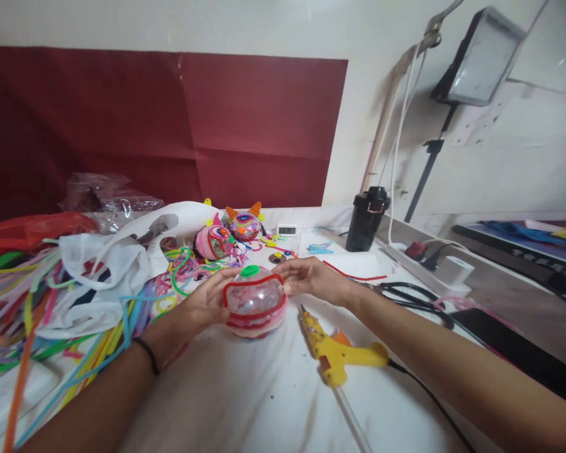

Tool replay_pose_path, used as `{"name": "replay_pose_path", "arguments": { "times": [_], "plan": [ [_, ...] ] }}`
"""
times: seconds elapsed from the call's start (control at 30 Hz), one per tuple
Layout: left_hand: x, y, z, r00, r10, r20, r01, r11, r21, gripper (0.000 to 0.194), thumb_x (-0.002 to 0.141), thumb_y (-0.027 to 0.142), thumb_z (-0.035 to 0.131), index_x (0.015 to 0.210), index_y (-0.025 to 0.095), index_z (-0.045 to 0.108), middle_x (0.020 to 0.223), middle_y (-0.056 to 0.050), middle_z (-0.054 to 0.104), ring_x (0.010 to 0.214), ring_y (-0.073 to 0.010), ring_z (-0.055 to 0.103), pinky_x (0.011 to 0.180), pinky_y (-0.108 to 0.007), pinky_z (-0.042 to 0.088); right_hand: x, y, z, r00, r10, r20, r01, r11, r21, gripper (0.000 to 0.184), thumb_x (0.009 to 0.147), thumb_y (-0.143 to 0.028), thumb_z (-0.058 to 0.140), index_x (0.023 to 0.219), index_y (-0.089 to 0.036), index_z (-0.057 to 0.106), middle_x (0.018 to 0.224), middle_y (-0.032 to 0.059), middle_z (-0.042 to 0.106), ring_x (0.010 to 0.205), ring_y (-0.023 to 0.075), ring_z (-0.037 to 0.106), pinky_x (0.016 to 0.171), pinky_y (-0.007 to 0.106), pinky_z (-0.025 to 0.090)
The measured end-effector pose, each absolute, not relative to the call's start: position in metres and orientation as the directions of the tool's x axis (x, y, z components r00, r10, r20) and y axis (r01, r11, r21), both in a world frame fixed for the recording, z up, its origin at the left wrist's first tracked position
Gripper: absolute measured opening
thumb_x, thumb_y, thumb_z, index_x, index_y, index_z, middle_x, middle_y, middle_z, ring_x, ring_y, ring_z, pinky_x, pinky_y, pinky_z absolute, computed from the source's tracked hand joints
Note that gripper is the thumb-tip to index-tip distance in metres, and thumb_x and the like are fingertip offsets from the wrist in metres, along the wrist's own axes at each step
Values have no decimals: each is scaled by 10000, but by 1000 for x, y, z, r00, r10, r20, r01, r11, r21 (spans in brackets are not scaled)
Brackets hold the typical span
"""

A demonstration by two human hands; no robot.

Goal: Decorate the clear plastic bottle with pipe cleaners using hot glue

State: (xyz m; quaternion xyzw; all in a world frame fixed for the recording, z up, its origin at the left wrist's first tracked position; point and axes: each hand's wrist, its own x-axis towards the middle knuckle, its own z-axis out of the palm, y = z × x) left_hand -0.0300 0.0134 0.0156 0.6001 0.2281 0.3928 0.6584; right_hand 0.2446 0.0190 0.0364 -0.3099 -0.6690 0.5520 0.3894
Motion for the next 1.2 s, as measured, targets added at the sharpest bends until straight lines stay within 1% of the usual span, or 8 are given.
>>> {"name": "replay_pose_path", "arguments": {
  "times": [0.13,0.3,0.4,0.57,0.7,0.9,1.07,1.2],
  "plan": [
    [-30,14,9,630,766,125,-177,-15,984,843,594,331,909,1333,279,505,1500,-125,477,1378,-347,437,1037,-391,469,249,8,29,-480,860,172,1,197,-980,435,640,-315,876,1020,-164,728,854,28,728,752,143,658,714,276,528],
    [-29,10,7,670,739,65,-96,-1,995,977,625,270,888,1453,333,375,1539,-110,426,1411,-332,388,1053,-425,454,253,-2,22,-490,853,179,4,208,-978,440,643,-313,877,1033,-172,729,867,33,736,774,155,671,749,288,540],
    [-28,10,6,673,736,70,-79,-24,997,883,647,244,874,1420,316,453,1526,-94,450,1403,-325,404,1068,-413,440,253,-5,20,-504,845,182,-3,209,-978,436,667,-323,863,1050,-174,721,828,24,731,733,146,667,726,280,542],
    [-29,11,6,662,749,39,-43,-14,999,792,645,225,874,1359,313,542,1492,-79,501,1362,-323,464,1061,-399,450,254,-4,16,-498,849,180,-3,206,-979,452,678,-346,853,1069,-172,709,922,47,735,722,136,654,705,272,537],
    [-29,12,8,670,742,28,-36,-5,999,820,637,261,878,1380,302,534,1483,-80,511,1364,-327,461,1056,-398,461,255,-4,13,-490,853,178,7,208,-978,443,679,-333,854,1067,-174,711,905,36,720,746,135,643,715,266,525],
    [-29,10,8,664,748,7,2,-11,1000,796,682,202,840,1399,323,515,1479,-53,515,1348,-319,483,1020,-379,501,256,-8,13,-487,855,177,15,211,-977,432,706,-312,840,1093,-186,696,928,34,695,835,160,647,757,281,526],
    [-28,9,7,675,735,66,11,-100,995,711,747,255,796,1400,315,520,1462,-42,537,1337,-315,498,1012,-365,512,256,-14,16,-507,848,157,9,187,-982,423,727,-354,824,1078,-171,675,798,7,682,726,137,645,707,272,539],
    [-28,8,12,668,744,21,113,-129,985,748,758,307,792,1436,288,476,1493,-57,497,1361,-325,463,1046,-377,485,255,-18,19,-502,854,137,22,170,-985,447,724,-381,825,1078,-161,666,731,-12,658,664,119,626,663,257,533]
  ]
}}
